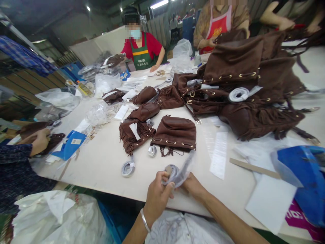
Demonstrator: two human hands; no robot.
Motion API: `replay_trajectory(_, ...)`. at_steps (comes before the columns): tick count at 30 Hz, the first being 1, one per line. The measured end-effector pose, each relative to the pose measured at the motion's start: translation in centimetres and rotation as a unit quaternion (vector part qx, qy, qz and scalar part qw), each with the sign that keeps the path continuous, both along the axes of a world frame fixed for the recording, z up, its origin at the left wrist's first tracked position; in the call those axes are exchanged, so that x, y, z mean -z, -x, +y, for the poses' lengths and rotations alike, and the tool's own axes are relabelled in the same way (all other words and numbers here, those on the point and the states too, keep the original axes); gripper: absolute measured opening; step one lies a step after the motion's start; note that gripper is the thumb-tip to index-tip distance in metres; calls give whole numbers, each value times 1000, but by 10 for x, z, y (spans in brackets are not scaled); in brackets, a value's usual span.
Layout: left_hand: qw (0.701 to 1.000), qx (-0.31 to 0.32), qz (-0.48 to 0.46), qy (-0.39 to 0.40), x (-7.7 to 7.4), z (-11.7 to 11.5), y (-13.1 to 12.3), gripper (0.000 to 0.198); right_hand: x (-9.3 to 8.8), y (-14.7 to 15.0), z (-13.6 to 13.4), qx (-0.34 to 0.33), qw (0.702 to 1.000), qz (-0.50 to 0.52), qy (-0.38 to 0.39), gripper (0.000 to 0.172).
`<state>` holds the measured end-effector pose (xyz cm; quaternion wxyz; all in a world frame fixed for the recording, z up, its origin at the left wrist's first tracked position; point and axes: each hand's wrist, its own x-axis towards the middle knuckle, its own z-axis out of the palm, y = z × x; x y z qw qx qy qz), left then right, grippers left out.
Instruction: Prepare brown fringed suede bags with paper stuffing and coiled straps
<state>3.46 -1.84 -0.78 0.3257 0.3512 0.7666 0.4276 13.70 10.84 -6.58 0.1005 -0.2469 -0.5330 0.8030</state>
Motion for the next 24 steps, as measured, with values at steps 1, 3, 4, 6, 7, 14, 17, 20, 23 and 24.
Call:
replay_trajectory(1,999,-23,-44,-4,3,0,1,37,0,1,1,-14,1000,-2,5,42)
replay_trajectory(3,992,-51,-116,-22,7,1,1,49,0,3,2,-33,999,-6,21,42)
replay_trajectory(4,987,-57,-147,-31,9,1,2,54,0,4,2,-35,999,-9,28,42)
replay_trajectory(6,977,-73,-197,-44,11,2,3,63,-1,6,3,-31,999,-15,34,41)
replay_trajectory(7,971,-84,-217,-49,12,3,4,70,-1,7,3,-27,999,-17,33,40)
replay_trajectory(14,974,-36,-223,-4,18,4,9,40,7,13,-1,-14,999,-32,-5,32)
replay_trajectory(17,977,-28,-209,-15,16,5,10,31,10,9,-2,-14,999,-40,-13,32)
replay_trajectory(20,981,-36,-191,-18,15,5,14,28,12,-5,-1,-50,998,-42,17,37)
replay_trajectory(23,985,-31,-167,-20,17,2,17,27,14,-21,0,-68,995,-60,52,42)
replay_trajectory(24,987,-26,-156,-22,18,1,18,27,14,-25,0,-63,994,-66,57,43)
